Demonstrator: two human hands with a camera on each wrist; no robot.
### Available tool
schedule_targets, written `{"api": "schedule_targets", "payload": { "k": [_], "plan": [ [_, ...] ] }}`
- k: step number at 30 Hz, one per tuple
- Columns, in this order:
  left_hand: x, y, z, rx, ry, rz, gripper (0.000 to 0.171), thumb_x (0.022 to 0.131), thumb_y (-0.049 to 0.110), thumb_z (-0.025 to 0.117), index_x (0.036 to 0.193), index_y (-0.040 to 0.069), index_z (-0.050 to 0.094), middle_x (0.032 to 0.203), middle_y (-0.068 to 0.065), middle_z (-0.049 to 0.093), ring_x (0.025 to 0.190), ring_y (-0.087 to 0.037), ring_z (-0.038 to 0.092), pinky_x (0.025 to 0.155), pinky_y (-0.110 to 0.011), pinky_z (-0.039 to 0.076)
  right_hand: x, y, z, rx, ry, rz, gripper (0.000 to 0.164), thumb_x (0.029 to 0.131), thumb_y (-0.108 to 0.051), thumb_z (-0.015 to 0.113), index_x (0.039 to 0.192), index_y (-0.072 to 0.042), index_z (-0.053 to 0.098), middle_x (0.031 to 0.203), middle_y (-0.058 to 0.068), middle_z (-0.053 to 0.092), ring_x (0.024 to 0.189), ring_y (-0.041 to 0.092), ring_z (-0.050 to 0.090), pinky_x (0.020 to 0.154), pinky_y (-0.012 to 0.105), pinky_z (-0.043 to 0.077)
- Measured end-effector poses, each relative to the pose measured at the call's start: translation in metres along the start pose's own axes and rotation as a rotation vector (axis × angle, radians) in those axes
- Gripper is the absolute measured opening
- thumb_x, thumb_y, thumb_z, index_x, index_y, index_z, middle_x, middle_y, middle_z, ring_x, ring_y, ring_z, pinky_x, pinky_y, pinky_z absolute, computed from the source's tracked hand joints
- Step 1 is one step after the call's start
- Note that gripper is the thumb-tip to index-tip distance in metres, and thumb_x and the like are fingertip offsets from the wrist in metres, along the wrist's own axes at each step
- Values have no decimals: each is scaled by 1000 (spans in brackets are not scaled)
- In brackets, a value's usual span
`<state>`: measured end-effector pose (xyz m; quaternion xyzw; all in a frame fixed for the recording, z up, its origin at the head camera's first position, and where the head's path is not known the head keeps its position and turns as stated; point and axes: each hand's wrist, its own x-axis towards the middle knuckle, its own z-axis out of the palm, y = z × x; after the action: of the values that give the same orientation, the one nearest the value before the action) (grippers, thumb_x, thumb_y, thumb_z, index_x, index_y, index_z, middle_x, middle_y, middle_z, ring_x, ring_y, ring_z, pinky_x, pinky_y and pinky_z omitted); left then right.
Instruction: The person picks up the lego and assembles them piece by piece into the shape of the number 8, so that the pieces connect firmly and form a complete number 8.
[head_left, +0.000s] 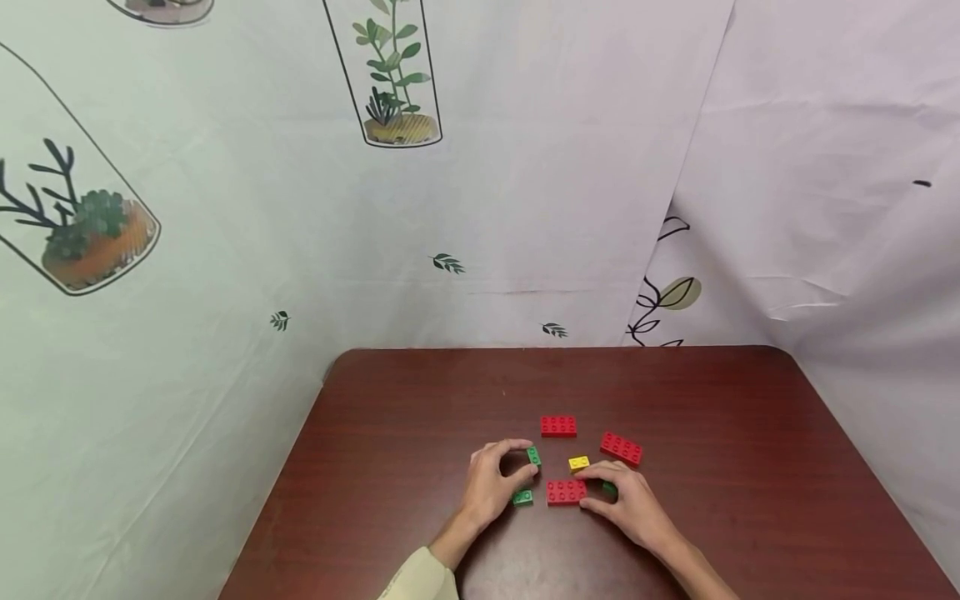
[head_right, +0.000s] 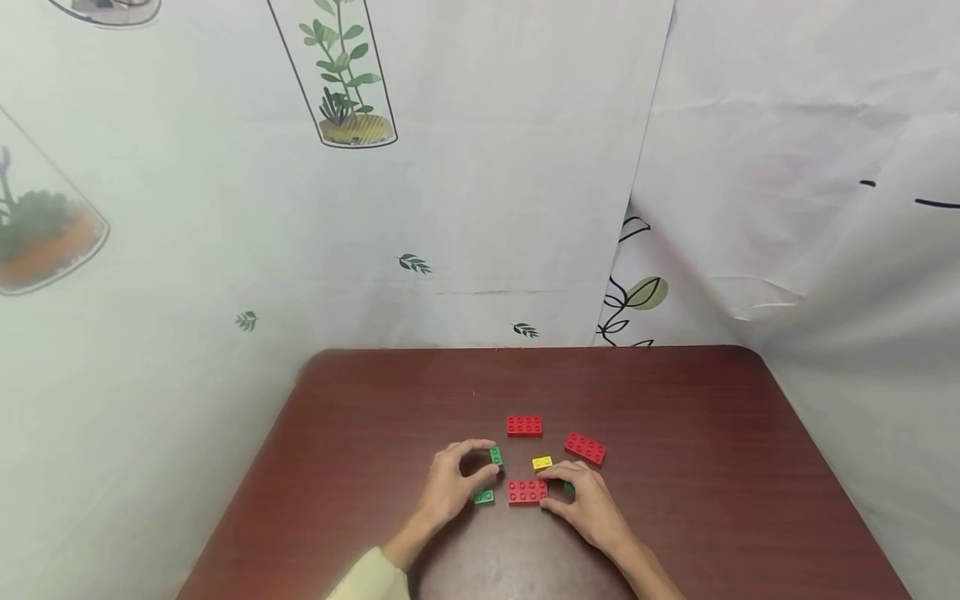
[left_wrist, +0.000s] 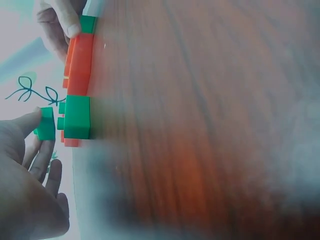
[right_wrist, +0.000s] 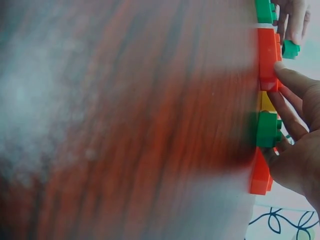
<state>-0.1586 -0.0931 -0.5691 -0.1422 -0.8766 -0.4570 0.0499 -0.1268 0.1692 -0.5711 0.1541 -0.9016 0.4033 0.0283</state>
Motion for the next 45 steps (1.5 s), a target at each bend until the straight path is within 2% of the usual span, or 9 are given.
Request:
{"api": "schedule_targets", "payload": {
  "k": [12,19,25,36,45],
  "plan": [
    [-7,6,3,-48,-109,-12,32,93,29,85,124,27,78,119,15,74,121,-13,62,111,-55,38,0,1,3,-3,6,-25,35,82,-18,94,114,-20,82,116,-9,74,113,19,68,97,48,55],
    [-11,9,5,-45,-121,9,33,90,29,88,121,26,79,115,11,75,116,-13,62,106,-51,40,2,0,4,5,8,-45,33,82,-16,93,113,-18,82,113,-10,74,111,16,68,96,45,56],
    [-13,7,6,-29,-139,45,33,89,28,89,121,27,79,115,13,76,116,-11,63,107,-50,40,2,-2,5,4,4,-65,31,83,-14,92,112,-16,82,113,-9,74,110,17,68,95,44,56],
    [-16,5,7,-29,-156,52,33,90,29,88,122,27,79,115,17,74,119,-11,62,108,-51,39,3,-3,7,-6,23,-94,33,81,-12,93,111,-15,82,111,-9,74,109,18,68,94,45,56],
    [-16,4,7,-33,-161,52,33,90,27,88,122,26,79,115,16,75,118,-11,62,108,-51,39,3,-3,9,-12,23,-75,32,81,-13,93,111,-16,82,110,-10,74,109,18,68,94,45,55]
  ]
}}
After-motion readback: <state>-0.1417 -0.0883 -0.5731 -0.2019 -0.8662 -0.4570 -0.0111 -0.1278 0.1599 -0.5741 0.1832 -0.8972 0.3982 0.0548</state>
